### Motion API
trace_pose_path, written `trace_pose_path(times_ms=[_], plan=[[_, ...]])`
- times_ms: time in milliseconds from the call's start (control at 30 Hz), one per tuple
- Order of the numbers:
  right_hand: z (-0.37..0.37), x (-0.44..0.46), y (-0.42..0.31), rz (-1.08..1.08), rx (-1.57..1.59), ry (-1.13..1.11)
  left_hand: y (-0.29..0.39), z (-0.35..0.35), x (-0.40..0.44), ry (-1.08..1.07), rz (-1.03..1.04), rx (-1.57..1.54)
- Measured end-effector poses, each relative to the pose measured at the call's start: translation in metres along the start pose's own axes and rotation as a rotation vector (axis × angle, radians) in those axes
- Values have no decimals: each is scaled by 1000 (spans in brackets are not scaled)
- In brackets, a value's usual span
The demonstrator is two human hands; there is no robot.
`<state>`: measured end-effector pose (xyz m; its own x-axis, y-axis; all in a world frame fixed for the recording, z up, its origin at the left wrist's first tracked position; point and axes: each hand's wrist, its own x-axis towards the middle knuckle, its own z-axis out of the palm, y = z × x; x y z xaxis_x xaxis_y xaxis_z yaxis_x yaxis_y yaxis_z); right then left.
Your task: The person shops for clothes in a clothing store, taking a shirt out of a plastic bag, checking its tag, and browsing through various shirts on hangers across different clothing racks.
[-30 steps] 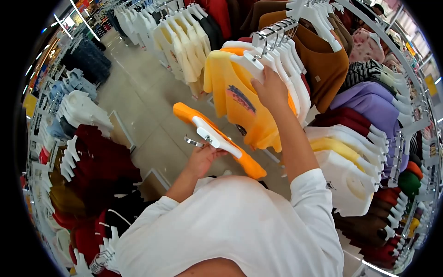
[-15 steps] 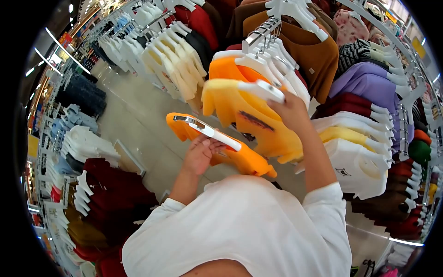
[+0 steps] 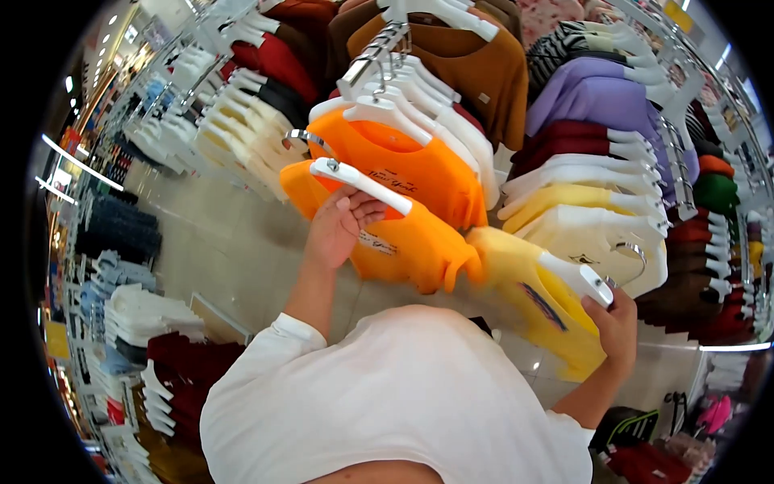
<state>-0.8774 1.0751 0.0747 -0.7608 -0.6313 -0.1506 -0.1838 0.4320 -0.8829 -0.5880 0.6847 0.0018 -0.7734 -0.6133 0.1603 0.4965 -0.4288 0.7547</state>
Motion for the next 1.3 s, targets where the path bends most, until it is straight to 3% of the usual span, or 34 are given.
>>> trace_pose_path(times_ms=[267,500,800,1300], plan=[[-23,-60,26,134,-105,168,0,3,78,-74,26,38],[-34,-81,36,216,-124,186,-24,0,100,-24,35,26],[-60,-37,48,201,-44,10,-37,-15,107,168,18,123],[-119,-1,110,106,11,-106,-58,25,87,379,104,133]])
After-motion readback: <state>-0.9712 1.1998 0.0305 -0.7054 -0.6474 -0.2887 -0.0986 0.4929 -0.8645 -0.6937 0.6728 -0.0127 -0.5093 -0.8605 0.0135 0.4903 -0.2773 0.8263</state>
